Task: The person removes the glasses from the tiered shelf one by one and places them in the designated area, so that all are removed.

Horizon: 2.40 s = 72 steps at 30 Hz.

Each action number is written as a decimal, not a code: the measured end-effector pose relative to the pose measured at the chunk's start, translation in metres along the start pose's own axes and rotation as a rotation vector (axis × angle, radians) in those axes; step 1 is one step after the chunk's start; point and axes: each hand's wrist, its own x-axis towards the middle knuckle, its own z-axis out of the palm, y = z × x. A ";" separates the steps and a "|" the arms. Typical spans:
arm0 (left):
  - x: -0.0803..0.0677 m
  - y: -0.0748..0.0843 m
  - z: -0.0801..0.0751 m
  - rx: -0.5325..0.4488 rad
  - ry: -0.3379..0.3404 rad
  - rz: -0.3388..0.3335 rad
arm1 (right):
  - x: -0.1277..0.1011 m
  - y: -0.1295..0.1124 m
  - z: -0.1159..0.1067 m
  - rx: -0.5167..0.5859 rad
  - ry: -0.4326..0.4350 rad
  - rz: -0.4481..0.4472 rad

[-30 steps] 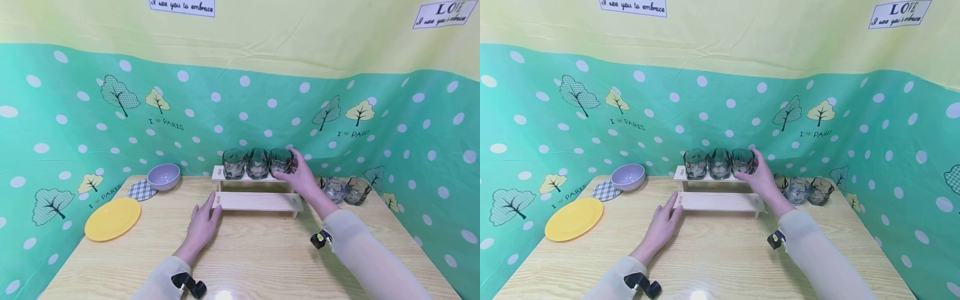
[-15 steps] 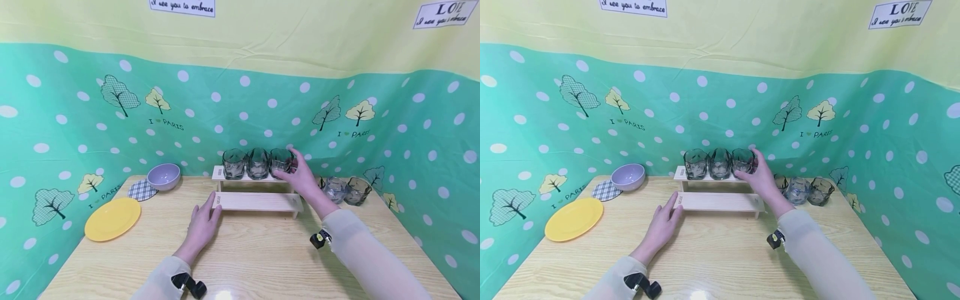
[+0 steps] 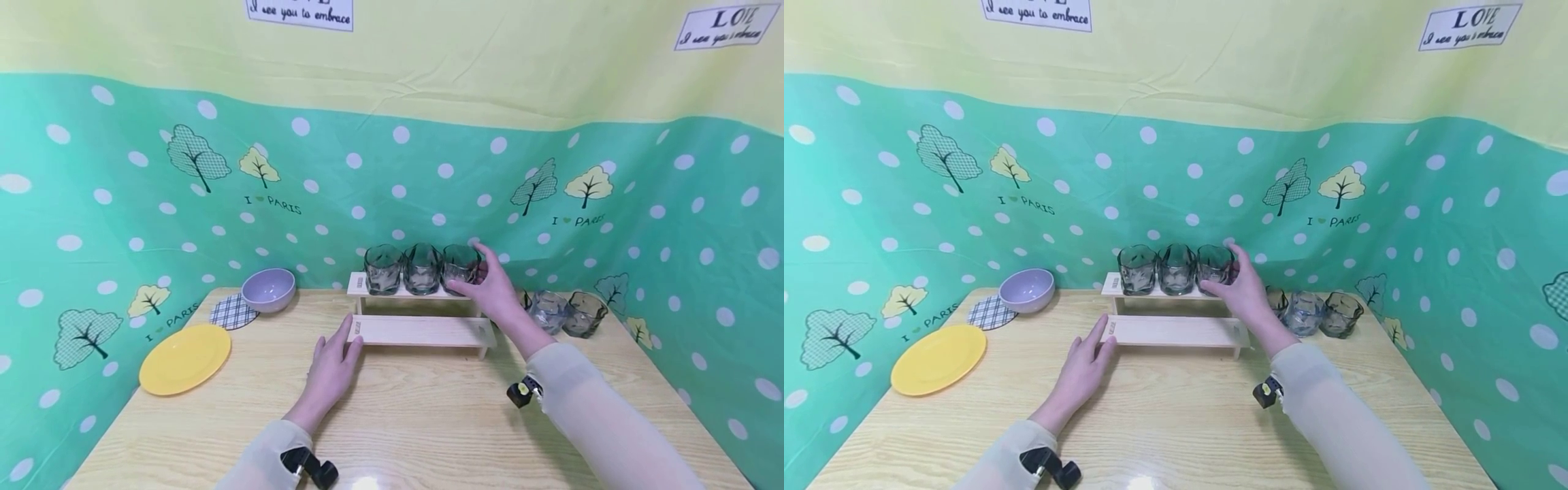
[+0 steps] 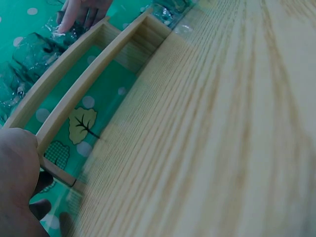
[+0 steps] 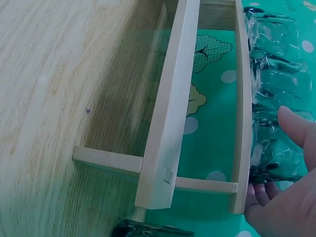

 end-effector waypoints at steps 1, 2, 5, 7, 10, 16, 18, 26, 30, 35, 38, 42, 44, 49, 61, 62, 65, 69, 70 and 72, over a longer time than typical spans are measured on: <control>0.000 0.000 0.000 -0.001 -0.001 -0.001 | 0.000 0.000 0.000 -0.003 0.003 0.004; 0.000 0.000 0.000 -0.001 -0.002 -0.001 | -0.001 0.000 -0.001 -0.009 0.008 0.007; 0.000 0.000 0.001 -0.002 -0.002 -0.001 | -0.003 0.000 -0.003 -0.039 0.019 0.018; 0.000 -0.001 0.001 -0.001 -0.003 -0.003 | -0.004 0.001 -0.004 -0.056 0.023 0.023; 0.000 -0.002 0.002 0.002 -0.002 -0.002 | -0.007 0.001 -0.008 -0.080 0.028 0.025; 0.001 -0.002 0.001 0.006 -0.004 -0.001 | -0.015 0.003 -0.014 -0.099 0.045 0.021; 0.001 -0.001 0.001 0.002 -0.007 -0.003 | -0.018 0.002 -0.017 -0.085 0.050 0.022; 0.001 -0.001 0.000 0.003 -0.011 -0.013 | -0.036 0.002 -0.030 -0.060 0.053 0.003; 0.001 -0.001 0.000 0.007 -0.008 -0.012 | -0.045 0.004 -0.037 -0.056 0.058 -0.005; 0.001 0.000 0.000 0.003 -0.001 -0.005 | -0.056 0.008 -0.047 -0.091 0.066 -0.021; 0.001 0.000 0.000 0.001 -0.003 -0.002 | -0.062 0.011 -0.053 -0.134 0.068 -0.024; 0.001 -0.001 0.000 0.000 -0.011 -0.009 | -0.069 0.017 -0.061 -0.185 0.074 -0.012; 0.001 -0.001 0.000 -0.001 -0.009 -0.009 | -0.072 0.020 -0.065 -0.193 0.071 0.000; 0.002 -0.002 0.000 0.006 -0.007 -0.003 | -0.080 0.029 -0.074 -0.208 0.068 0.008; 0.002 0.000 -0.001 0.005 -0.022 -0.013 | -0.092 0.052 -0.083 -0.276 0.069 0.014; 0.002 0.000 -0.001 0.005 -0.022 -0.012 | -0.092 0.054 -0.083 -0.275 0.067 0.015; 0.002 0.000 -0.001 0.003 -0.021 -0.009 | -0.092 0.060 -0.083 -0.272 0.063 0.014; 0.002 0.000 -0.001 0.000 -0.018 -0.006 | -0.093 0.067 -0.082 -0.271 0.053 0.012; 0.002 0.000 -0.001 -0.001 -0.018 -0.005 | -0.094 0.069 -0.082 -0.274 0.048 0.014; 0.002 0.000 -0.001 -0.001 -0.018 -0.004 | -0.094 0.073 -0.082 -0.285 0.036 0.026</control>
